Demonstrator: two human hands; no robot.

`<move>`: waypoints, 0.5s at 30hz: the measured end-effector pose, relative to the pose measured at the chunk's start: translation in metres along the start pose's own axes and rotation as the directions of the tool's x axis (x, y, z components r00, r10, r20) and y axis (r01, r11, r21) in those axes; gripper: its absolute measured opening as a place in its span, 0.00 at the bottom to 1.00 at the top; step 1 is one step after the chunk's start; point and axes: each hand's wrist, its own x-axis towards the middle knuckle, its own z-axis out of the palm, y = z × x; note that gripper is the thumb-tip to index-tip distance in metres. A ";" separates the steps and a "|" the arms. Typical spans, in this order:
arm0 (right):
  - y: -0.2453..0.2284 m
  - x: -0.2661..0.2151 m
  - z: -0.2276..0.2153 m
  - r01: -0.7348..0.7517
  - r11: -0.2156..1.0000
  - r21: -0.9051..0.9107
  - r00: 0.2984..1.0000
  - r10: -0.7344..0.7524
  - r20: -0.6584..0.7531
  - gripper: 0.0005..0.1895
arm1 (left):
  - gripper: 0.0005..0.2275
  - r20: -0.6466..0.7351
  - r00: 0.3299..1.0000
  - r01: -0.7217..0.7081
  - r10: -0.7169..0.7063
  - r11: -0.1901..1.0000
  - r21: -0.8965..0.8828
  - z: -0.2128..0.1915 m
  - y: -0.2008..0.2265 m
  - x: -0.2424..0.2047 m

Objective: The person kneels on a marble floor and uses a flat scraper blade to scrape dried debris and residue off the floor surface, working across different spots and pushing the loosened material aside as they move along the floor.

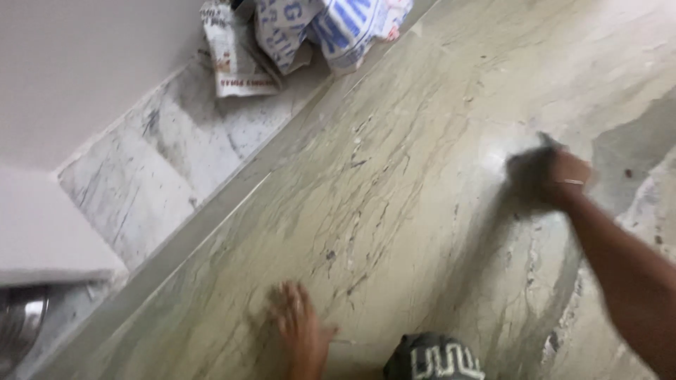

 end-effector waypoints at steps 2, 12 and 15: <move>0.106 0.019 0.031 -0.207 0.965 -0.163 0.973 0.219 0.065 0.20 | 0.64 -0.005 1.000 -0.029 0.029 1.000 -0.001 -0.053 0.029 0.051; -0.236 -0.100 -0.033 0.427 0.899 0.099 0.871 -0.438 0.224 0.15 | 0.67 0.077 0.989 -0.145 0.128 0.944 0.295 -0.106 0.094 0.136; -0.312 -0.107 0.029 0.754 0.622 0.210 0.598 -0.783 0.174 0.22 | 0.67 0.159 0.980 -0.172 0.123 0.921 0.350 -0.115 0.100 0.136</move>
